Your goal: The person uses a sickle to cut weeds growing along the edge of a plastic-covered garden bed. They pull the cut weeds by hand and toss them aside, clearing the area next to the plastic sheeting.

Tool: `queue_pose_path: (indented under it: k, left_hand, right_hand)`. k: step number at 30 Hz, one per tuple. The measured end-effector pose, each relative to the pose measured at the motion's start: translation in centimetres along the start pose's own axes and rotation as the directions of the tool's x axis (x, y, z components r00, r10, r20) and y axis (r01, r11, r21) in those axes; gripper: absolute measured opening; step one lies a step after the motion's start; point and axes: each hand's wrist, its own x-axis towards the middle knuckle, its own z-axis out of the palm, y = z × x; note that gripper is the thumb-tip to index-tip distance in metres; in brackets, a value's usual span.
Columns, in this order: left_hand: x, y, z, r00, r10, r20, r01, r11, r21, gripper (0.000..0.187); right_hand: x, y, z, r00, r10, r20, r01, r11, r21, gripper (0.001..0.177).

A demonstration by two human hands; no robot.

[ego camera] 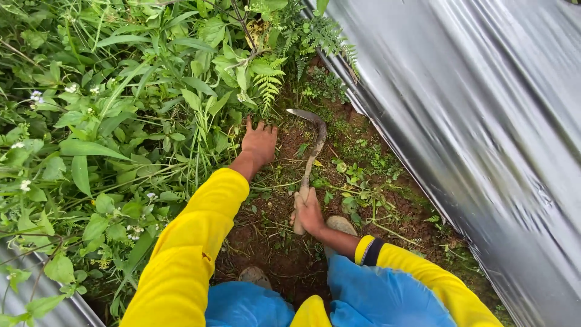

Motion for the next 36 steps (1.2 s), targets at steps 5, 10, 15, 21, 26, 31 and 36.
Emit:
queue_pose_path:
  k: [5, 10, 15, 21, 26, 31, 36]
  left_hand:
    - [7.1, 0.5, 5.6, 0.978, -0.154, 0.143, 0.172, 0.978, -0.119, 0.061]
    - [3.0, 3.2, 0.3, 0.967, -0.239, 0.089, 0.249, 0.960, -0.124, 0.045]
    - [2.7, 3.4, 0.2, 0.955, -0.295, 0.010, 0.291, 0.936, -0.200, 0.041]
    - [1.3, 3.7, -0.9, 0.938, -0.343, 0.043, 0.346, 0.929, -0.133, 0.036]
    - [1.2, 4.1, -1.3, 0.941, -0.336, 0.032, 0.337, 0.936, -0.099, 0.035]
    - [2.9, 2.4, 1.0, 0.942, -0.337, 0.006, 0.334, 0.932, -0.140, 0.033]
    - [5.8, 0.4, 5.9, 0.944, -0.331, -0.006, 0.319, 0.916, -0.244, 0.034]
  right_hand:
    - [-0.5, -1.0, -1.2, 0.999, -0.009, 0.031, 0.009, 1.000, -0.026, 0.020]
    - [0.3, 1.4, -2.3, 0.999, -0.036, 0.038, 0.035, 0.999, 0.009, 0.044]
    - [-0.1, 0.8, -2.2, 0.995, -0.086, 0.049, 0.087, 0.996, -0.023, 0.029]
    - [-0.3, 0.3, -2.1, 0.998, -0.022, 0.064, 0.022, 1.000, -0.004, 0.025]
    - [-0.6, -0.3, -2.5, 0.997, -0.017, 0.071, 0.020, 0.999, -0.041, 0.026]
    - [-0.7, 0.1, -2.9, 0.991, -0.008, 0.131, 0.025, 0.991, -0.130, 0.034]
    - [-1.7, -2.2, -2.4, 0.985, 0.039, 0.170, 0.008, 0.964, -0.266, 0.027]
